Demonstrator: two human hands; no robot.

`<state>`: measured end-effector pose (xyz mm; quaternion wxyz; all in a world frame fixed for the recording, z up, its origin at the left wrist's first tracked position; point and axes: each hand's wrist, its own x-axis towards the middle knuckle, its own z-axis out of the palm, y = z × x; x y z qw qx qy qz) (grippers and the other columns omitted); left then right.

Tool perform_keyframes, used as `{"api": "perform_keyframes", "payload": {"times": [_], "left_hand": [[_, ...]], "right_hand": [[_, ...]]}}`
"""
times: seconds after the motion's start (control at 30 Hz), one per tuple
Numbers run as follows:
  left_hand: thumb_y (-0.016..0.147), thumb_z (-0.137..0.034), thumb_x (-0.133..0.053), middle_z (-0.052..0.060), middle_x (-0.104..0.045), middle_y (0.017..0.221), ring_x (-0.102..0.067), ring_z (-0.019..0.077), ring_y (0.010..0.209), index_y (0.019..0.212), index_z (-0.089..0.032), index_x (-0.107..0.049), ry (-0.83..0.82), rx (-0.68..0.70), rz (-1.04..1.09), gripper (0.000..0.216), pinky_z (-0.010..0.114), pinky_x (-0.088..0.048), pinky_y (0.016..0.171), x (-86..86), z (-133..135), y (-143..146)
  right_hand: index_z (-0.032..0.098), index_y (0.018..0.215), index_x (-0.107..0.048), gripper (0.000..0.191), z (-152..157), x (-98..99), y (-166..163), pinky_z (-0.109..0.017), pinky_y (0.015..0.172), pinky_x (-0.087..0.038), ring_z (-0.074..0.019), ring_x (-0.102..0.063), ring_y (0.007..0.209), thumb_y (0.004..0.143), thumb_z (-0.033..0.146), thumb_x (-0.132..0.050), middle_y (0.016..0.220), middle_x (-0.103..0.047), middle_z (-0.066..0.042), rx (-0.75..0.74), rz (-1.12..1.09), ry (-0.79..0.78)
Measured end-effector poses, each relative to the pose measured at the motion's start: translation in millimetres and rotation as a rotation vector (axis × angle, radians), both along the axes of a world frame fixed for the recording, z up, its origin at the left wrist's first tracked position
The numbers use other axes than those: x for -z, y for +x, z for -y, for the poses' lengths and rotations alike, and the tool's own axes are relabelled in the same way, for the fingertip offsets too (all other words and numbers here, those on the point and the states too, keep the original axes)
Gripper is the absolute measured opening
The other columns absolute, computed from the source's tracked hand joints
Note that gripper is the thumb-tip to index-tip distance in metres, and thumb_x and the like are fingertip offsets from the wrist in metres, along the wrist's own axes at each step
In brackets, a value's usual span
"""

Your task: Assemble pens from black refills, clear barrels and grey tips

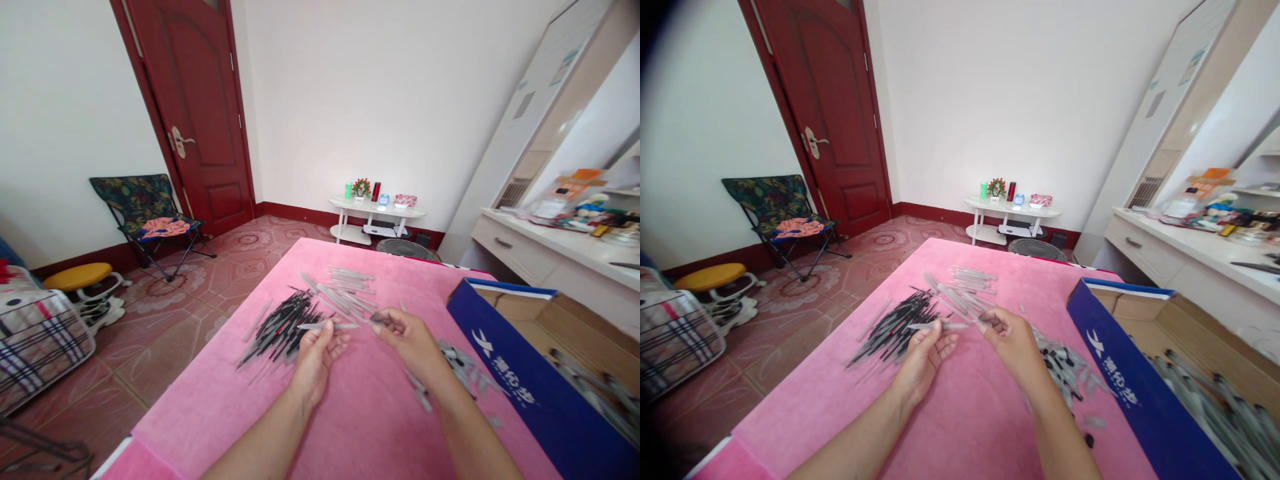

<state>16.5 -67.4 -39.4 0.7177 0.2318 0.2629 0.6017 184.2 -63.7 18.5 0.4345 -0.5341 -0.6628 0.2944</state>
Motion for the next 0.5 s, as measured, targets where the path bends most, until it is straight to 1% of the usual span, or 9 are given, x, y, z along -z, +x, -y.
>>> {"api": "perform_keyframes", "payload": {"times": [0.07, 0.17, 0.27, 0.37, 0.43, 0.5], "left_hand": [[0.070, -0.031, -0.063, 0.007, -0.066, 0.077, -0.062, 0.0139, 0.070, 0.090, -0.012, -0.061, -0.010, 0.009, 0.016, 0.027, 0.024, -0.046, 0.068, 0.1, 0, 0], [0.072, -0.033, -0.061, 0.007, -0.065, 0.075, -0.062, 0.0134, 0.068, 0.085, -0.013, -0.059, -0.031, 0.024, 0.064, 0.024, 0.024, -0.047, 0.066, 0.3, -1, -2], [0.073, -0.033, -0.060, 0.006, -0.065, 0.074, -0.061, 0.0119, 0.066, 0.083, -0.013, -0.058, -0.057, 0.051, 0.114, 0.022, 0.023, -0.047, 0.064, 0.9, -3, -3], [0.073, -0.030, -0.061, 0.005, -0.064, 0.073, -0.061, 0.0120, 0.065, 0.083, -0.014, -0.058, -0.063, 0.080, 0.109, 0.020, 0.023, -0.047, 0.064, 1.9, -3, -3], [0.073, -0.030, -0.060, 0.006, -0.064, 0.073, -0.061, 0.0121, 0.065, 0.084, -0.014, -0.057, -0.052, 0.095, 0.086, 0.020, 0.023, -0.047, 0.063, 2.6, -2, -2], [0.073, -0.030, -0.060, 0.006, -0.064, 0.073, -0.061, 0.0117, 0.064, 0.085, -0.013, -0.057, -0.049, 0.099, 0.067, 0.021, 0.022, -0.047, 0.062, 3.4, -2, -2]], "right_hand": [[0.014, 0.079, -0.063, 0.017, -1, 1.9, 3, -0.026, 0.062, -0.042, -0.0160, -0.058, 0.068, 0.068, 0.024, -0.054, 0.074, -0.065, -0.004, -0.018, 0.004, -0.009], [0.015, 0.078, -0.063, 0.017, -5, 9.0, 10, -0.026, 0.063, -0.043, -0.0164, -0.058, 0.068, 0.070, 0.024, -0.052, 0.073, -0.065, -0.004, 0.016, 0.068, -0.011], [0.017, 0.074, -0.063, 0.016, -8, 23.4, 14, -0.026, 0.063, -0.042, -0.0160, -0.059, 0.067, 0.070, 0.023, -0.050, 0.071, -0.065, -0.003, 0.062, 0.244, -0.025], [0.018, 0.071, -0.066, 0.015, -7, 36.7, 13, -0.025, 0.063, -0.041, -0.0161, -0.059, 0.067, 0.066, 0.023, -0.052, 0.070, -0.066, -0.003, 0.089, 0.428, -0.068], [0.019, 0.075, -0.067, 0.017, -6, 37.9, 14, -0.025, 0.064, -0.041, -0.0165, -0.059, 0.070, 0.064, 0.025, -0.056, 0.075, -0.067, -0.004, 0.091, 0.499, -0.073], [0.020, 0.083, -0.067, 0.024, -6, 31.0, 24, -0.025, 0.066, -0.041, -0.0173, -0.059, 0.074, 0.064, 0.030, -0.058, 0.083, -0.067, -0.005, 0.120, 0.533, -0.078]]}}
